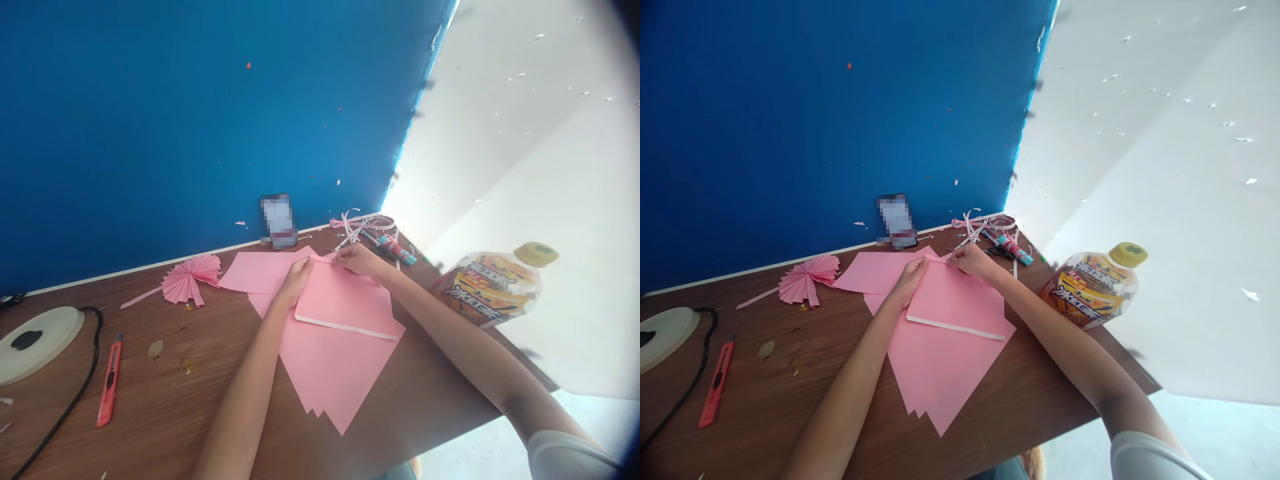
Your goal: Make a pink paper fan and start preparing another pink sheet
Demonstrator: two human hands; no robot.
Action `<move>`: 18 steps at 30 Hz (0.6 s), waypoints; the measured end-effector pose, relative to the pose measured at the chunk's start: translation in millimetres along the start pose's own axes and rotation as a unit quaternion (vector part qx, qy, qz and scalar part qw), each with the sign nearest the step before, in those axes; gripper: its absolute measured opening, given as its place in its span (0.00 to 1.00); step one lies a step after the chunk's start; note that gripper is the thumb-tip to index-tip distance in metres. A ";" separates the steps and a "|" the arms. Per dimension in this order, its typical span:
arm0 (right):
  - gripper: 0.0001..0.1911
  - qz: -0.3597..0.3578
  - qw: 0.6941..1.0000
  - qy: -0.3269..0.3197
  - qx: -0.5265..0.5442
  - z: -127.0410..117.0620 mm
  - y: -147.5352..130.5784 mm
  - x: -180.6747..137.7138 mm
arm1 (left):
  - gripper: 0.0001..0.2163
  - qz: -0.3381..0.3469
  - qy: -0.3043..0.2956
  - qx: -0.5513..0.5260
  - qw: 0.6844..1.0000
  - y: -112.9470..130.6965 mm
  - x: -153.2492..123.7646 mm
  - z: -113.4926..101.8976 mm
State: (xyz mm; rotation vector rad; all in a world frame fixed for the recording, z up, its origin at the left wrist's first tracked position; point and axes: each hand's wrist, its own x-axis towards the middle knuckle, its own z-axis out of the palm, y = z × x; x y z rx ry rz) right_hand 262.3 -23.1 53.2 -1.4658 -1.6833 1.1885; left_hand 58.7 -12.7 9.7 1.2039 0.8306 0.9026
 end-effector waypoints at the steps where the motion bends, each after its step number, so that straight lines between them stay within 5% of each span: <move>1: 0.12 0.000 1.000 0.000 -0.002 0.1 0.1 0.1 | 0.22 -0.001 0.002 0.002 1.000 0.6 -0.2 0.3; 18: 0.13 0.008 1.000 0.010 0.000 -2.2 -4.2 0.1 | 0.18 0.023 0.026 0.033 0.999 2.3 0.7 -1.8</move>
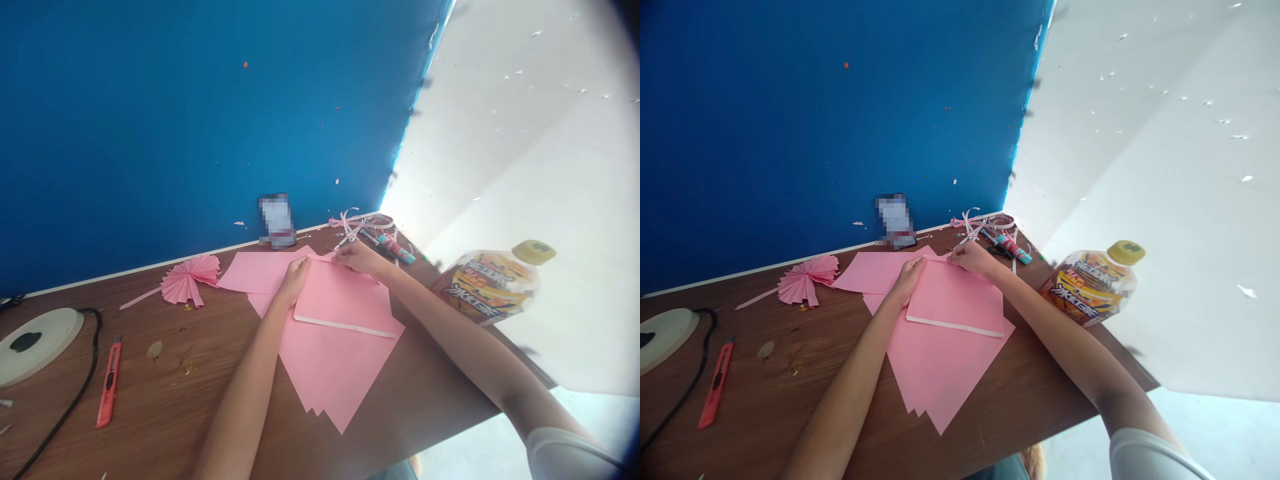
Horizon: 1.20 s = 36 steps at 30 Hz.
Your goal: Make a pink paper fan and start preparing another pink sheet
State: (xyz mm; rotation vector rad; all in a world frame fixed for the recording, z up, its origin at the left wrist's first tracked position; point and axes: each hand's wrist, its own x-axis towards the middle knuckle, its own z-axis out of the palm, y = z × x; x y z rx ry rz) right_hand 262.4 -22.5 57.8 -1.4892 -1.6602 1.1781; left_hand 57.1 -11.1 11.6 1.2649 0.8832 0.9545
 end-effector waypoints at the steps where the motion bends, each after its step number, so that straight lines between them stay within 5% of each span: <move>1: 0.14 0.002 1.000 0.005 0.000 -1.7 -1.2 -0.3 | 0.18 -0.003 0.003 -0.006 1.000 -0.2 0.4 0.0; 20: 0.06 0.060 0.998 -0.010 0.019 -9.9 -12.8 -5.4 | 0.15 -0.052 0.024 -0.087 0.995 -4.9 7.4 -6.8; 24: 0.10 0.083 0.997 -0.007 0.005 -9.1 -16.1 -6.8 | 0.16 -0.056 0.012 -0.090 0.994 -0.3 6.5 -7.7; 36: 0.11 0.036 0.998 -0.060 -0.009 -14.5 -9.1 -6.5 | 0.16 -0.061 0.014 -0.095 0.994 -4.8 6.8 -11.4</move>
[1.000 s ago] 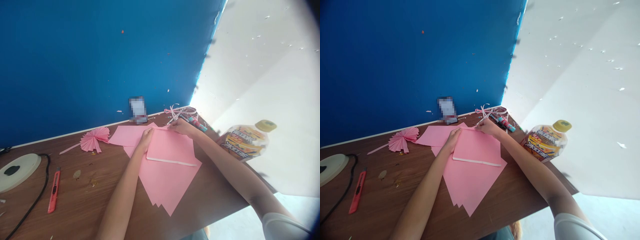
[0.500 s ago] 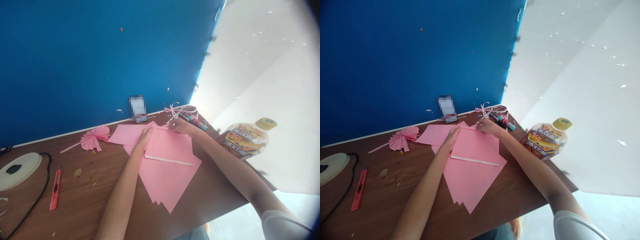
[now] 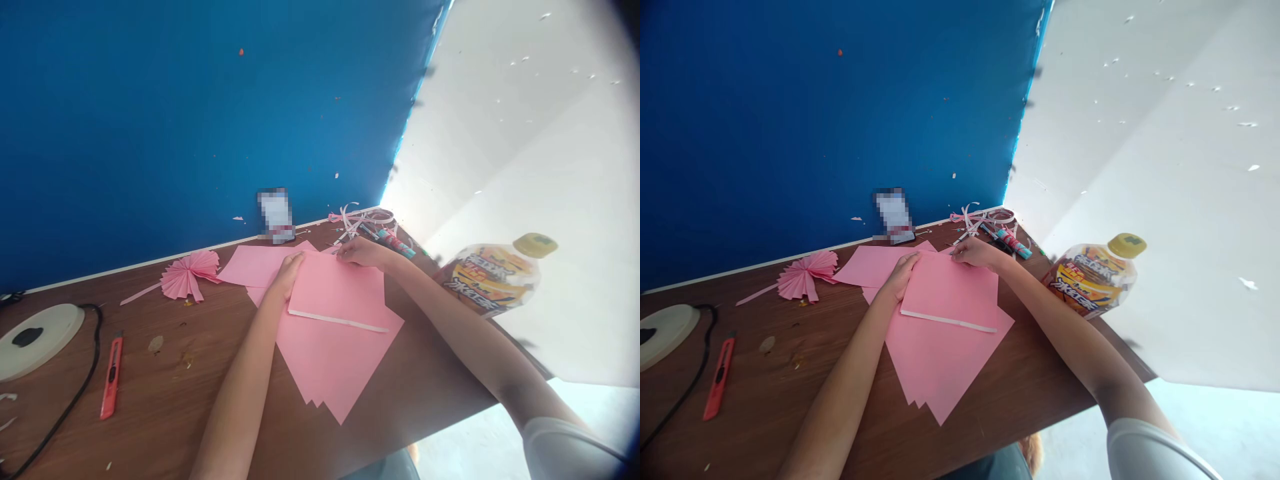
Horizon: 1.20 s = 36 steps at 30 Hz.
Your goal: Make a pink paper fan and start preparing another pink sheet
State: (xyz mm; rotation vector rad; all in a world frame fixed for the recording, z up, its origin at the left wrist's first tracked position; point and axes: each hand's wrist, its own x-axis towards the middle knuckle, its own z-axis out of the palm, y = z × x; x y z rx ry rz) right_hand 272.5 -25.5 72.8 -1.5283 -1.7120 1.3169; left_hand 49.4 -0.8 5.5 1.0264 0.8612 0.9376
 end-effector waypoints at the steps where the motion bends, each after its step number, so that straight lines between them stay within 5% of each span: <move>1: 0.11 0.000 1.000 -0.002 -0.001 -0.9 -0.5 -0.3 | 0.16 0.000 -0.003 -0.002 1.000 -0.1 -0.1 -0.1; 26: 0.10 -0.004 0.999 -0.009 -0.037 -2.5 8.9 5.2 | 0.18 -0.011 -0.022 0.016 1.000 -1.2 2.5 -2.5; 36: 0.11 0.010 0.999 -0.001 -0.035 -5.3 -15.2 -11.3 | 0.16 -0.011 -0.029 0.012 0.999 0.9 -0.2 -0.1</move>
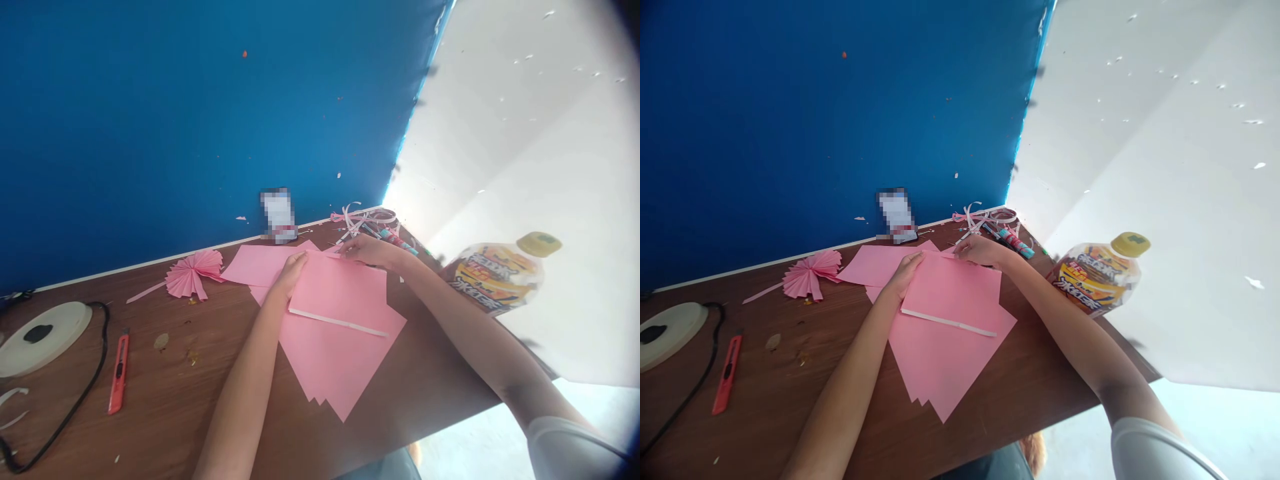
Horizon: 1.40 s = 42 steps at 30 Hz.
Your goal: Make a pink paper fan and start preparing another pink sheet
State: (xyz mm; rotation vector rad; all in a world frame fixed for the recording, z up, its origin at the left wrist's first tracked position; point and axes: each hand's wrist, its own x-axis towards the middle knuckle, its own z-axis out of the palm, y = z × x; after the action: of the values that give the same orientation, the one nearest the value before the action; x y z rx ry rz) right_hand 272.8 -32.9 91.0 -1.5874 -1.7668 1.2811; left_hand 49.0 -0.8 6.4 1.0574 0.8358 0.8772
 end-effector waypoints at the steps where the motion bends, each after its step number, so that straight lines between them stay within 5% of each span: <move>1: 0.11 -0.002 1.000 0.005 0.000 -0.4 -2.3 -1.5 | 0.16 0.001 -0.002 0.000 1.000 -0.1 -0.3 0.2; 13: 0.17 0.026 0.999 0.004 0.042 1.7 -4.3 -2.7 | 0.17 0.002 0.004 0.000 1.000 -0.4 0.6 0.1; 42: 0.12 -0.015 0.999 -0.035 0.032 1.5 15.0 10.0 | 0.17 -0.006 0.004 -0.014 1.000 1.3 1.1 -1.5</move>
State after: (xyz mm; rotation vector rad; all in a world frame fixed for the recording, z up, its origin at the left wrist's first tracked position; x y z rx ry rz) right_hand 277.1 -25.4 75.1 -1.4933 -1.7664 1.3816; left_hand 47.9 1.1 7.0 1.0253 0.8331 0.8807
